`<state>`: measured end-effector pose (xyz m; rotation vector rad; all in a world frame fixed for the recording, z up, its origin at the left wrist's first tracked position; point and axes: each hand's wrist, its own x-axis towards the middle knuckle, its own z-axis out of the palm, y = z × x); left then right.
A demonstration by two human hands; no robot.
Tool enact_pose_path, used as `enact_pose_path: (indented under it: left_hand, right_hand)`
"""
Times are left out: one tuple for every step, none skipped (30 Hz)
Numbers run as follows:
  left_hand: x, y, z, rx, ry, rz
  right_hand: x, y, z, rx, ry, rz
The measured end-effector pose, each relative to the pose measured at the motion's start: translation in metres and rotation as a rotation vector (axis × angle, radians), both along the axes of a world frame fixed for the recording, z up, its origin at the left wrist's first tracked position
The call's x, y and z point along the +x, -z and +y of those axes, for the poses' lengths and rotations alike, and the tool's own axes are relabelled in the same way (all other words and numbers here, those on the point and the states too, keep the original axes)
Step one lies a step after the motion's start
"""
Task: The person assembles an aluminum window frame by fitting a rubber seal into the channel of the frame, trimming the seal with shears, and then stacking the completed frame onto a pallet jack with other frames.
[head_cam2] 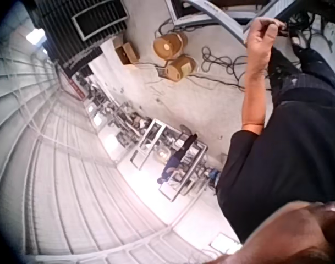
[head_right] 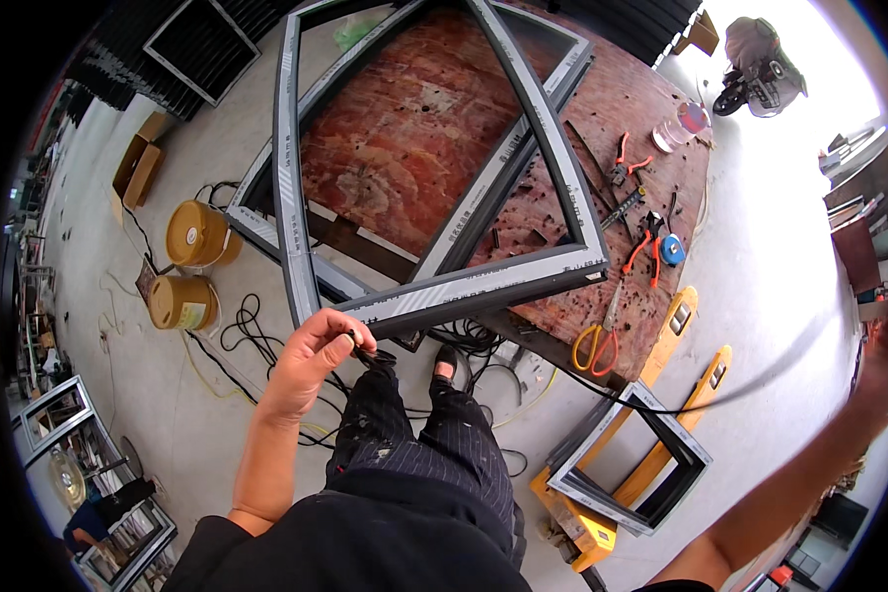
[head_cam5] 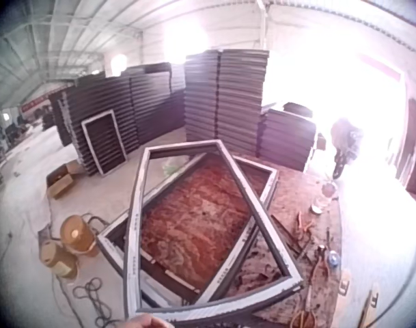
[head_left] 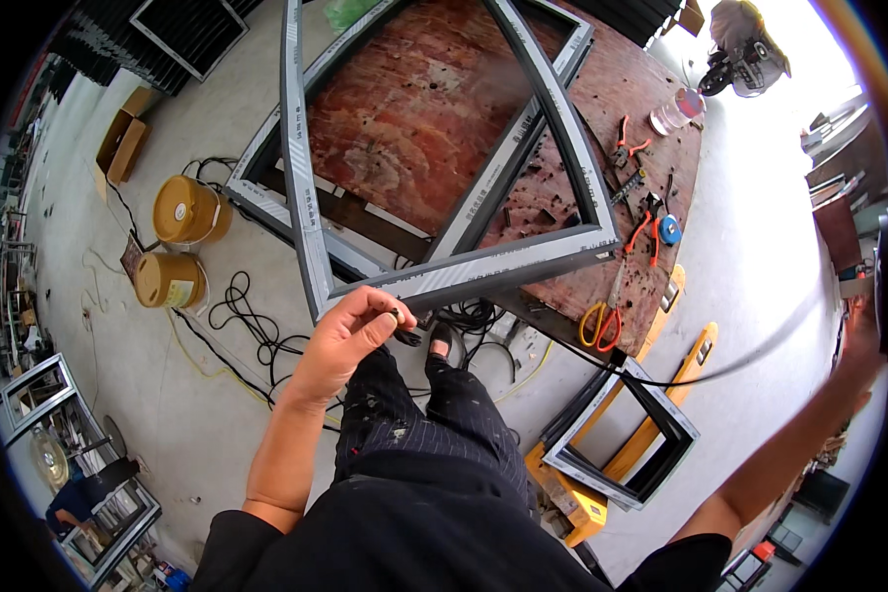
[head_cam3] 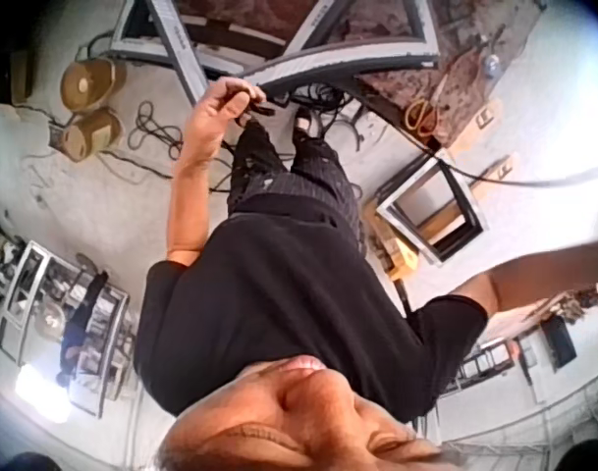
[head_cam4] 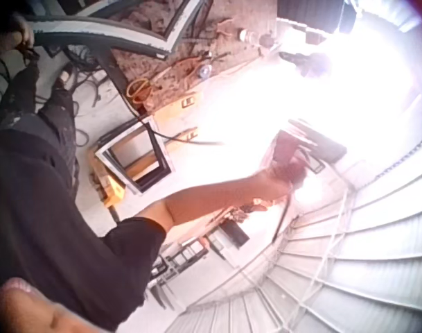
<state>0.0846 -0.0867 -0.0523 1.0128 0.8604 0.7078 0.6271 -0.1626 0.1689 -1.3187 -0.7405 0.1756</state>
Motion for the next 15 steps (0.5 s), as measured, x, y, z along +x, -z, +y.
enact_pose_path:
  left_hand:
    - [0.004, 0.002, -0.001, -0.004, -0.004, -0.003]
    - [0.006, 0.003, -0.003, -0.004, 0.005, -0.001]
    - [0.003, 0.003, -0.005, -0.006, -0.002, 0.030]
    - [0.000, 0.003, -0.006, -0.013, 0.000, 0.048]
    - [-0.001, 0.004, -0.006, -0.017, 0.009, 0.058]
    - [-0.003, 0.006, -0.008, 0.006, -0.006, 0.091]
    - [-0.004, 0.007, -0.009, -0.016, -0.016, 0.069]
    - [-0.003, 0.007, -0.010, -0.042, -0.021, 0.047]
    - [-0.003, 0.007, -0.010, -0.066, -0.025, 0.024]
    - [-0.003, 0.009, -0.012, -0.047, -0.030, 0.036]
    - [-0.002, 0.010, -0.013, -0.052, -0.026, 0.043]
    - [-0.001, 0.011, -0.015, -0.058, -0.025, 0.048]
    - [0.002, 0.010, -0.016, -0.062, -0.019, 0.048]
    - [0.005, 0.010, -0.017, -0.058, -0.010, 0.060]
    - [0.009, 0.010, -0.018, -0.067, -0.001, 0.057]
  right_hand:
    - [0.005, 0.032, 0.004, -0.157, -0.057, 0.010]
    - [0.003, 0.071, 0.012, -0.278, -0.105, 0.050]
    - [0.001, 0.111, 0.022, -0.354, -0.162, 0.110]
    - [-0.006, 0.141, 0.026, -0.401, -0.198, 0.159]
    - [-0.013, 0.163, 0.027, -0.388, -0.206, 0.273]
    - [-0.030, 0.176, 0.032, -0.413, -0.182, 0.317]
    - [-0.038, 0.188, 0.033, -0.421, -0.163, 0.363]
    - [-0.039, 0.196, 0.032, -0.466, -0.139, 0.333]
    - [-0.039, 0.204, 0.031, -0.509, -0.115, 0.301]
    - [-0.029, 0.220, 0.028, -0.550, -0.124, 0.307]
    - [-0.016, 0.238, 0.024, -0.591, -0.127, 0.305]
    - [-0.009, 0.253, 0.022, -0.670, -0.158, 0.318]
    - [0.000, 0.270, 0.018, -0.725, -0.154, 0.296]
    - [0.005, 0.285, 0.013, -0.768, -0.170, 0.232]
    - [0.009, 0.299, 0.010, -0.846, -0.207, 0.181]
